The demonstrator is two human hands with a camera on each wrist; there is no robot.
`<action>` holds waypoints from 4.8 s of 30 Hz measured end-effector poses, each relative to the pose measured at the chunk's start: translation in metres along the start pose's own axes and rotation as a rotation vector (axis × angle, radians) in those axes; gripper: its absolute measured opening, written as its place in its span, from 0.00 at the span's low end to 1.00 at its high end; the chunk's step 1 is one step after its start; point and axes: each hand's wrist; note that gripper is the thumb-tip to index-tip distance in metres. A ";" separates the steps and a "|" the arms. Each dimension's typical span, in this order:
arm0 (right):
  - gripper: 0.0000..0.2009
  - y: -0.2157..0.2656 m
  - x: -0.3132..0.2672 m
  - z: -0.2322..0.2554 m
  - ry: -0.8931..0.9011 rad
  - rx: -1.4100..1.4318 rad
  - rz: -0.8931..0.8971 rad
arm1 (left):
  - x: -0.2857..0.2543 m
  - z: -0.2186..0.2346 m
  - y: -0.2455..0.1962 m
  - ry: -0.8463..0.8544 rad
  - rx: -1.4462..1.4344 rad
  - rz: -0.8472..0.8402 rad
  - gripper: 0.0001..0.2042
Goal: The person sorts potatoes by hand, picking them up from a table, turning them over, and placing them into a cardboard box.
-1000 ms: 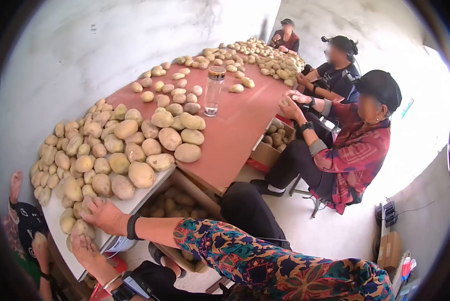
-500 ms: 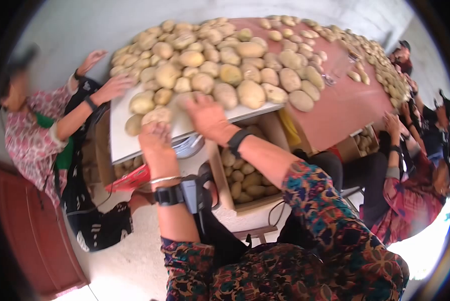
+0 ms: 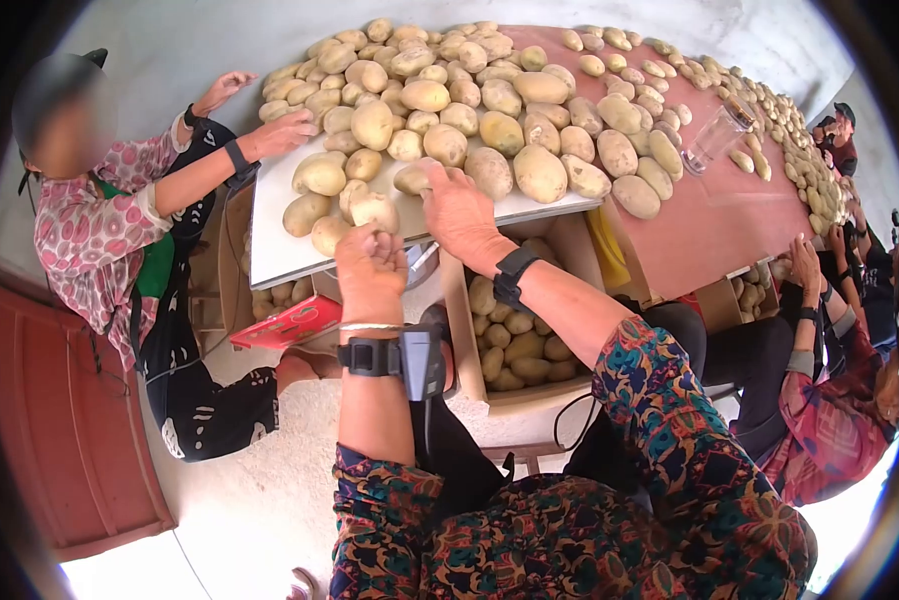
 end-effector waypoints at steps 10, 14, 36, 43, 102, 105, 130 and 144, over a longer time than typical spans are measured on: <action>0.17 0.002 0.006 0.002 0.020 0.070 -0.130 | 0.010 -0.020 0.071 -0.047 0.037 -0.499 0.05; 0.18 0.007 0.019 0.003 0.089 -0.048 -0.100 | 0.029 -0.018 0.076 -0.190 0.100 -0.633 0.18; 0.16 -0.011 -0.005 0.051 0.295 -0.133 -0.007 | 0.052 -0.022 0.096 -0.117 0.420 -0.911 0.17; 0.14 -0.038 -0.009 0.059 0.194 0.295 -0.127 | -0.003 -0.033 0.047 -0.057 0.343 -0.807 0.18; 0.18 -0.115 -0.089 0.128 0.250 1.662 -0.885 | -0.109 0.046 0.052 0.902 0.088 -0.237 0.20; 0.18 -0.113 -0.089 0.128 0.220 1.668 -0.894 | -0.109 0.050 0.053 0.895 0.086 -0.261 0.16; 0.17 -0.112 -0.091 0.132 0.191 1.687 -0.880 | -0.116 0.045 0.058 0.889 0.142 -0.281 0.18; 0.21 -0.143 -0.081 0.153 0.024 2.027 -0.666 | -0.112 0.044 0.064 0.783 0.153 -0.071 0.19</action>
Point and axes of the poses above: each hand's wrist, its own x-axis towards the middle knuckle, its own z-axis out of the back of the hand, y = z × x, and after that the axes turned 2 degrees about -x, right-handed
